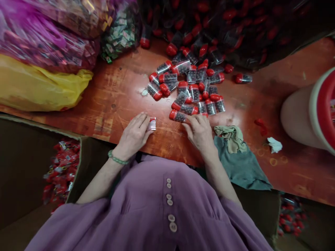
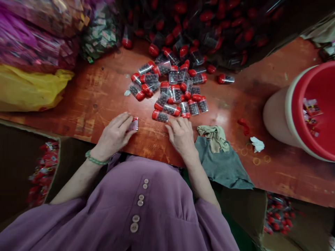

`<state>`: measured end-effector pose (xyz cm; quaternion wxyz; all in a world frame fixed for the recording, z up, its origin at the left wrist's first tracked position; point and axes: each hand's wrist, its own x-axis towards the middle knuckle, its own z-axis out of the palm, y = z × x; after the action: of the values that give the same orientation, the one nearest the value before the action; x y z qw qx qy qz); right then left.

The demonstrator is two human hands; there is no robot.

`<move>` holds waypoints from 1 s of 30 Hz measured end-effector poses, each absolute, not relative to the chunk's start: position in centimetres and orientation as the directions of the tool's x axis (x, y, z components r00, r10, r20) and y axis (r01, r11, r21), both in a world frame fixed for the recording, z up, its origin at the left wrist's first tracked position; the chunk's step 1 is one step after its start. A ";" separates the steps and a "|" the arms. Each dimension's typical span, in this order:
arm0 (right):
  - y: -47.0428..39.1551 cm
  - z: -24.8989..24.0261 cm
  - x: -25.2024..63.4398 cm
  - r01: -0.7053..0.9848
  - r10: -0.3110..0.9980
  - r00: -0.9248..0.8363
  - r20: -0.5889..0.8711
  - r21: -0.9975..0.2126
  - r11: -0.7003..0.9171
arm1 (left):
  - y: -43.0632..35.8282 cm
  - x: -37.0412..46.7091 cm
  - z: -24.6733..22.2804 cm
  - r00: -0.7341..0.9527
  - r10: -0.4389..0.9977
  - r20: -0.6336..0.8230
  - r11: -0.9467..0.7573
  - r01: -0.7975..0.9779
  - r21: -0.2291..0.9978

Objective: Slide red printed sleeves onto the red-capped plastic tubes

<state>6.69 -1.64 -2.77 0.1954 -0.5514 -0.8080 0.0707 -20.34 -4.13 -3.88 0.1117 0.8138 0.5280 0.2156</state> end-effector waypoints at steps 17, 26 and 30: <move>1.2 -3.8 2.4 0.869 0.956 -0.290 -0.035 -0.428 0.248 | -5.0 -22.0 -7.0 0.323 0.860 0.394 -0.449 0.846 0.287; -0.2 -3.5 0.9 0.574 0.960 -0.279 0.011 -0.800 0.176 | -4.8 -22.0 -5.1 0.428 0.872 0.236 -0.487 0.802 0.345; -0.8 -3.7 0.2 0.483 0.943 -0.333 -0.013 -0.861 0.159 | -4.9 -22.4 -5.2 0.403 0.876 0.264 -0.480 0.782 0.398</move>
<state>0.25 -0.76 -3.71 0.2818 -0.5042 -0.7071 0.4079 -22.36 -4.88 -5.23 0.1059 0.8309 0.4989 0.2224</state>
